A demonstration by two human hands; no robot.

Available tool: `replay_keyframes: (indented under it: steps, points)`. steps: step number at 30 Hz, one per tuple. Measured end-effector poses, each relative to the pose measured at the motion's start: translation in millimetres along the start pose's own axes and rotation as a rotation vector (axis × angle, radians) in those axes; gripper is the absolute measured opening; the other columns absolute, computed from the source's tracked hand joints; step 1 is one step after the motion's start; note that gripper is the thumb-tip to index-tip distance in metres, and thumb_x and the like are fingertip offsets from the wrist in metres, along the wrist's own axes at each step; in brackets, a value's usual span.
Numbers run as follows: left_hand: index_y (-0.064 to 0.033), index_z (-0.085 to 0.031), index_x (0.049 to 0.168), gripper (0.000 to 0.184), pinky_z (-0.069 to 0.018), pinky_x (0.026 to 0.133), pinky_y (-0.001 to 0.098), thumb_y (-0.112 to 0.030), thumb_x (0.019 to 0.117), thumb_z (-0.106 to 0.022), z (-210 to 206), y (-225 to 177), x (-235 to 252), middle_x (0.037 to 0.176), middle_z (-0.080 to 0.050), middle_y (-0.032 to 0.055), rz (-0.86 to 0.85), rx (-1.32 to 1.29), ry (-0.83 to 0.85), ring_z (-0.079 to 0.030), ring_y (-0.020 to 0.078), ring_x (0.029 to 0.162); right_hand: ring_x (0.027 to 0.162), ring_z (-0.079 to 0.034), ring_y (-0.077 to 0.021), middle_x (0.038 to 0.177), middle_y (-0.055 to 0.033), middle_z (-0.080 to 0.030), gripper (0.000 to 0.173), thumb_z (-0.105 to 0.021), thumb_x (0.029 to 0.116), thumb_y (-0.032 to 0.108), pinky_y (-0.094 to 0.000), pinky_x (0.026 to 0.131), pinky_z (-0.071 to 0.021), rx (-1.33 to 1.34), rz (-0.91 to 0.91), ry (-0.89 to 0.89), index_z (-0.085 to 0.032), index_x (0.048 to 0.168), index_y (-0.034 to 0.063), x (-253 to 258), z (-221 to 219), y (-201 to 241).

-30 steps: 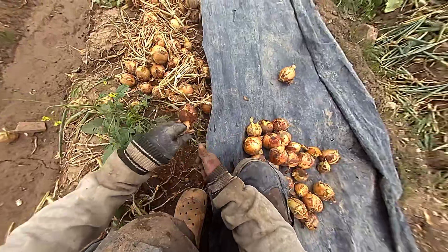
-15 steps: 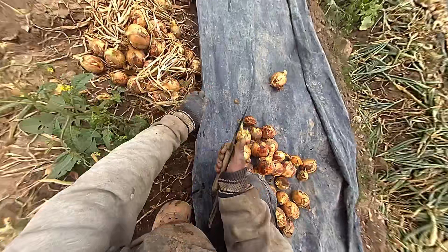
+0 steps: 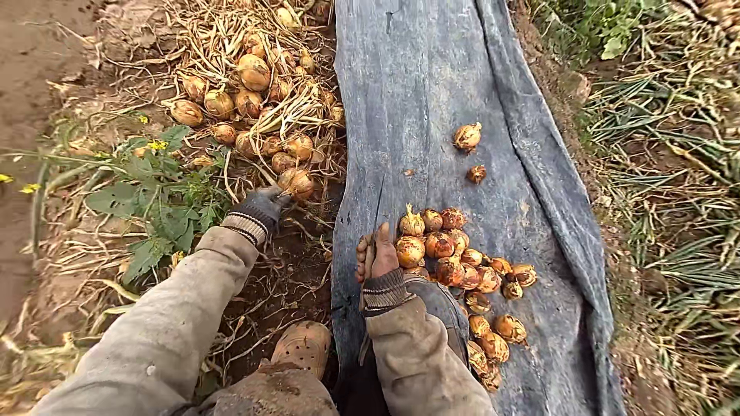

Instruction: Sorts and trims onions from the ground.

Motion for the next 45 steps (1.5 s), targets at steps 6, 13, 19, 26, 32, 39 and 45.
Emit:
replay_keyframes:
  steps: [6, 13, 19, 26, 32, 39, 45]
  points:
    - [0.0015, -0.074, 0.106, 0.018, -0.0513, 0.105, 0.0417, -0.011, 0.0932, -0.073, 17.7, 28.5, -123.1, 0.119, -0.071, 0.0144, -0.288, -0.502, -0.235, -0.066, 0.0217, 0.117, 0.052, -0.046, -0.0134, 0.073, -0.0037, -0.052, 0.064, -0.032, 0.108, 0.058, -0.0333, 0.05, -0.0467, -0.492, -0.095, 0.24, -0.062, 0.118, 0.0032, -13.1, -37.3, -36.9]
    - [-0.0248, -0.078, 0.094, 0.02, -0.0565, 0.093, 0.0228, -0.044, 0.0935, -0.072, 41.4, 16.1, -215.3, 0.104, -0.075, -0.0138, -0.742, -0.659, -0.005, -0.067, -0.0023, 0.105, 0.055, -0.054, 0.0018, 0.069, 0.0061, -0.062, 0.09, -0.052, 0.0801, 0.088, -0.0214, 0.053, -0.0505, -0.324, 0.549, 0.764, -0.069, 0.103, 0.0024, -68.1, -67.3, -7.5]
    - [-0.0215, -0.074, 0.096, 0.046, -0.0559, 0.066, 0.0187, -0.066, 0.0872, -0.068, 56.5, 9.0, -234.0, 0.084, -0.071, -0.0121, -0.481, -0.613, 0.035, -0.065, -0.0027, 0.074, 0.081, -0.068, -0.0062, 0.088, -0.0045, -0.073, 0.09, -0.031, 0.0938, 0.082, -0.0336, 0.076, -0.0592, -0.475, 0.636, 0.654, -0.073, 0.108, 0.0041, -82.2, -66.7, 1.2]
    - [-0.0111, -0.077, 0.082, 0.037, -0.06, 0.081, 0.0427, -0.048, 0.0827, -0.078, 97.4, 17.6, -219.4, 0.088, -0.075, 0.0038, -0.43, -0.085, -0.389, -0.072, 0.0167, 0.088, 0.04, -0.04, -0.0055, 0.052, 0.0044, -0.045, 0.06, -0.03, 0.1085, 0.054, -0.0235, 0.04, -0.037, -0.256, 0.118, 0.555, -0.052, 0.072, 0.0124, -72.0, -72.5, -34.9]
    - [-0.0064, -0.076, 0.101, 0.031, -0.0566, 0.089, 0.057, -0.036, 0.0995, -0.066, 94.0, 1.5, -192.6, 0.103, -0.074, 0.0135, -0.334, 0.114, -0.316, -0.072, 0.0293, 0.097, 0.059, -0.049, -0.0188, 0.069, -0.007, -0.052, 0.078, -0.017, 0.1075, 0.061, -0.0401, 0.061, -0.0479, -0.707, -0.039, 0.533, -0.064, 0.097, -0.0007, -56.1, -66.7, -58.4]
    - [-0.0191, -0.071, 0.118, 0.031, -0.056, 0.086, 0.0575, -0.04, 0.1063, -0.051, 28.8, -107.0, -154.4, 0.11, -0.073, 0.008, -0.406, 0.46, 0.205, -0.071, 0.0295, 0.102, 0.036, -0.04, -0.0085, 0.051, 0.0014, -0.043, 0.078, -0.009, 0.1014, 0.072, -0.0248, 0.034, -0.0383, -0.083, -0.146, 0.291, -0.051, 0.08, 0.0101, -49.5, -33.0, -27.7]
    - [-0.0138, -0.072, 0.117, 0.031, -0.0567, 0.085, 0.063, -0.036, 0.0994, -0.061, 19.2, -13.6, -74.0, 0.126, -0.067, 0.0139, -0.038, 0.557, 0.056, -0.067, 0.038, 0.11, 0.035, -0.046, -0.0118, 0.049, 0.0026, -0.046, 0.068, -0.012, 0.1048, 0.067, -0.0299, 0.033, -0.0439, 0.344, 0.401, -0.152, -0.049, 0.076, 0.0172, -26.0, 58.0, 57.9]
Point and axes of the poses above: each hand's wrist, its own x-axis towards the middle knuckle, its own z-axis out of the back of the hand, y = z × x, the point moved 6 cm from there along x, towards the middle knuckle
